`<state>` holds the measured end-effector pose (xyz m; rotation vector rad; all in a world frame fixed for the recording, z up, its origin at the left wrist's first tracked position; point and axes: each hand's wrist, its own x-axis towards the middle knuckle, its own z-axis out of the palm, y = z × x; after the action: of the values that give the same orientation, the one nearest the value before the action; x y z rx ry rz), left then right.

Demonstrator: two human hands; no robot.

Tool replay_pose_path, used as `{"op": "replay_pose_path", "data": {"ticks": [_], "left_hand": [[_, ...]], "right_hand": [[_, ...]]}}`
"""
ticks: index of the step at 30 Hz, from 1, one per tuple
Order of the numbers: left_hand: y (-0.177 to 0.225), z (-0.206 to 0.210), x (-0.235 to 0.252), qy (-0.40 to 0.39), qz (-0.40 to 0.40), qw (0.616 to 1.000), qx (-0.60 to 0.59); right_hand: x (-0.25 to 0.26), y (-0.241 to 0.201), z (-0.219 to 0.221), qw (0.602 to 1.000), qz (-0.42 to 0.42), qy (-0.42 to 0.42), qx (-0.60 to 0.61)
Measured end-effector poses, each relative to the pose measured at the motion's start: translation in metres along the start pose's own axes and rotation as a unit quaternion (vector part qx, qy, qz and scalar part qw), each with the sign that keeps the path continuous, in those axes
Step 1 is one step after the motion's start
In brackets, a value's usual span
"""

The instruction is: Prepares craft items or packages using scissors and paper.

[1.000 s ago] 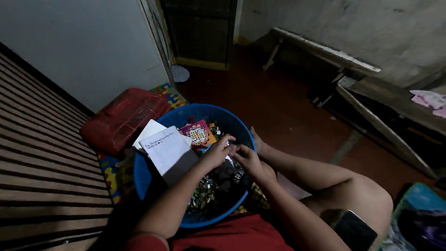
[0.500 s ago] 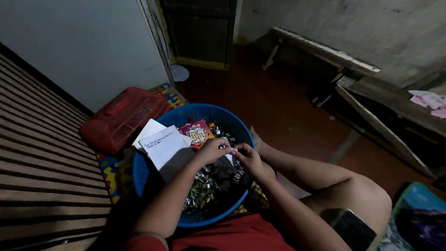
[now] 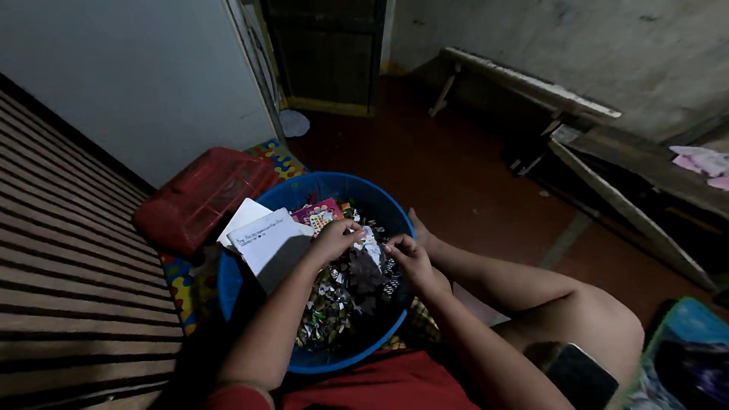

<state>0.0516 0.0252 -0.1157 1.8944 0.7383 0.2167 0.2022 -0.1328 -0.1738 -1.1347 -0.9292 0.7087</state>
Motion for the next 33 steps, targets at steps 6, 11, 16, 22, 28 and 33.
{"op": "replay_pose_path", "data": {"ticks": [6, 11, 16, 22, 28, 33], "left_hand": [[0.005, 0.008, -0.002, -0.014, 0.01, 0.999, -0.037], [0.004, 0.022, -0.003, -0.055, 0.043, 0.997, -0.039], [0.008, 0.024, -0.005, -0.013, 0.03, 0.996, -0.089], [0.005, 0.008, -0.003, 0.021, 0.05, 0.998, 0.014], [0.004, 0.012, -0.003, -0.056, 0.112, 0.988, 0.095], [0.007, 0.013, -0.004, -0.06, 0.115, 0.987, 0.099]], "right_hand": [[0.004, -0.005, 0.004, 0.99, 0.046, -0.038, -0.131], [0.0, -0.004, 0.005, 0.994, 0.05, -0.037, -0.092], [-0.001, -0.004, 0.004, 0.997, 0.025, 0.001, -0.073], [0.0, -0.002, 0.004, 0.998, 0.024, 0.02, -0.048], [0.0, 0.0, 0.004, 0.999, 0.011, 0.004, -0.034], [0.0, 0.004, 0.002, 0.999, -0.029, 0.012, -0.02]]}}
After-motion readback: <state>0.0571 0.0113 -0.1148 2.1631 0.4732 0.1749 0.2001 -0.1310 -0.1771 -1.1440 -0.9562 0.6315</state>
